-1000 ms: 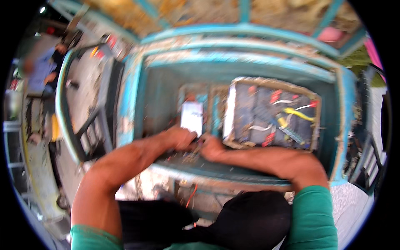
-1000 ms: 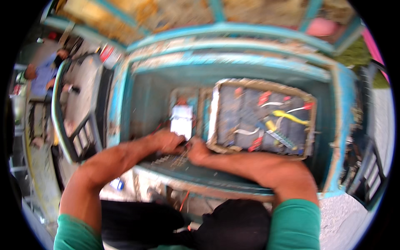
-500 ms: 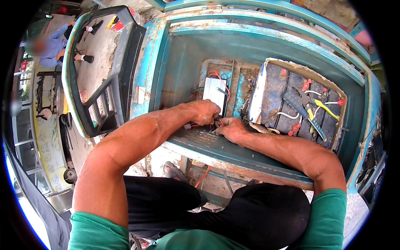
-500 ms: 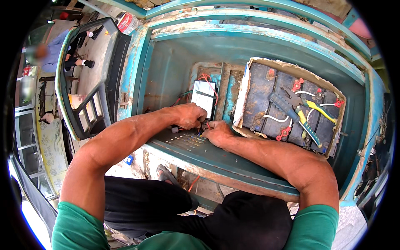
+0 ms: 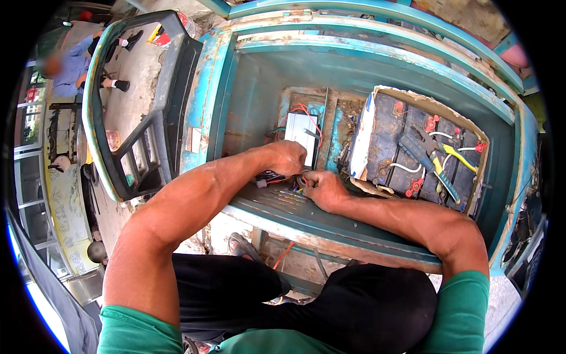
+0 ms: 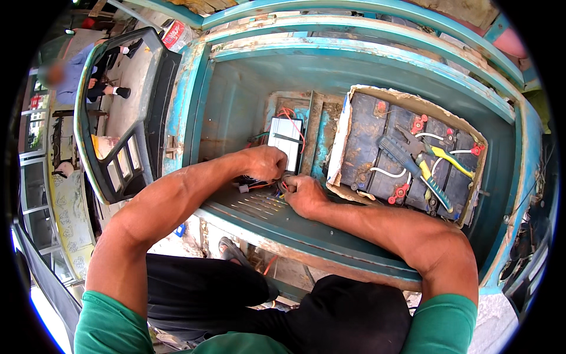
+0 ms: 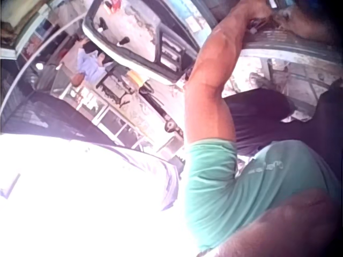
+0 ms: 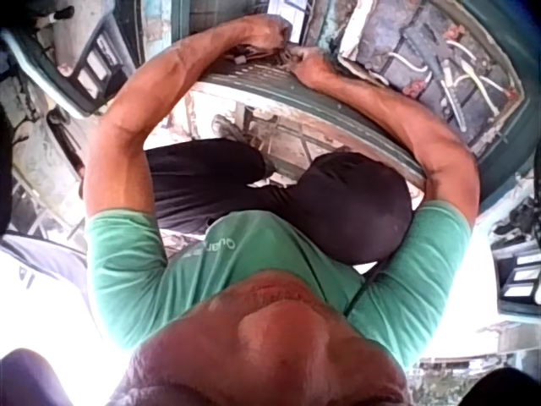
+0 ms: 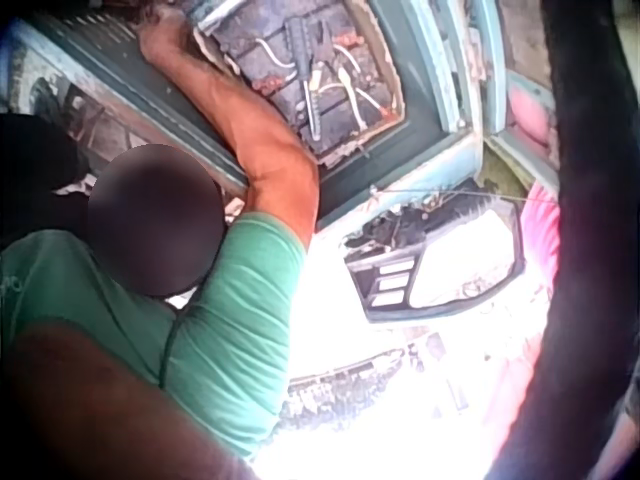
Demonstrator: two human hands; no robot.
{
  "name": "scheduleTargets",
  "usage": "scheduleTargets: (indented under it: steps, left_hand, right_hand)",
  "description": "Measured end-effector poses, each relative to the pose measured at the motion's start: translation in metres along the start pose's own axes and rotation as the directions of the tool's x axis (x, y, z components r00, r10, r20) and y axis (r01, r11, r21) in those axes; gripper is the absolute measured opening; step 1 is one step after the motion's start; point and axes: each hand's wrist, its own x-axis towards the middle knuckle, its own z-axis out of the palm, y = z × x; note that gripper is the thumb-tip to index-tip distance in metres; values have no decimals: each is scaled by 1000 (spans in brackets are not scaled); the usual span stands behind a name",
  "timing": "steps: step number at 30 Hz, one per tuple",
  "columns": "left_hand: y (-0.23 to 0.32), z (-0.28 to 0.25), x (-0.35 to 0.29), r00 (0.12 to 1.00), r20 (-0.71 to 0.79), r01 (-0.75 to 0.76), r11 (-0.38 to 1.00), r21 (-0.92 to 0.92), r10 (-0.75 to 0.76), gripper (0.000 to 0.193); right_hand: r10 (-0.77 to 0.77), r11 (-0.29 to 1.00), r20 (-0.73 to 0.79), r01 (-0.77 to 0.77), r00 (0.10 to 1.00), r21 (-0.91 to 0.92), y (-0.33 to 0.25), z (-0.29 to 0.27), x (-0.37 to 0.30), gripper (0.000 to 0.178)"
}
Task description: The person works on a vehicle's electrical system, manipulating wires and connectors near a battery and control module. They strip wire ends, connect wires to terminals, and adjust components within the compartment.
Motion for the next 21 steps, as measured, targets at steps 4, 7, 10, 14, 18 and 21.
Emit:
scheduleTargets:
  steps: [4,7,10,14,18,21]
  left_hand:
    - [7,-3,-2,994,0,105,978,-182,-106,19]
    - [0,3,7,997,-21,66,991,-114,-69,30]
    - [1,5,13,990,-121,-65,995,73,73,45]
    - [2,10,14,974,-221,-30,998,58,42,47]
    - [0,15,18,943,-323,-73,996,42,83,44]
    - [-6,12,17,940,-300,-162,986,28,163,43]
  right_hand:
    - [-31,999,-21,30,999,-30,-1,0,-1,14]
    - [80,997,53,-81,995,18,-11,-3,0,17]
    - [103,986,-71,-92,992,141,-5,1,-1,21]
    - [79,990,-153,-60,985,125,-11,0,-2,21]
    - [44,995,-164,-28,985,99,-5,0,-2,21]
    - [33,994,-172,-15,985,106,-4,1,-2,19]
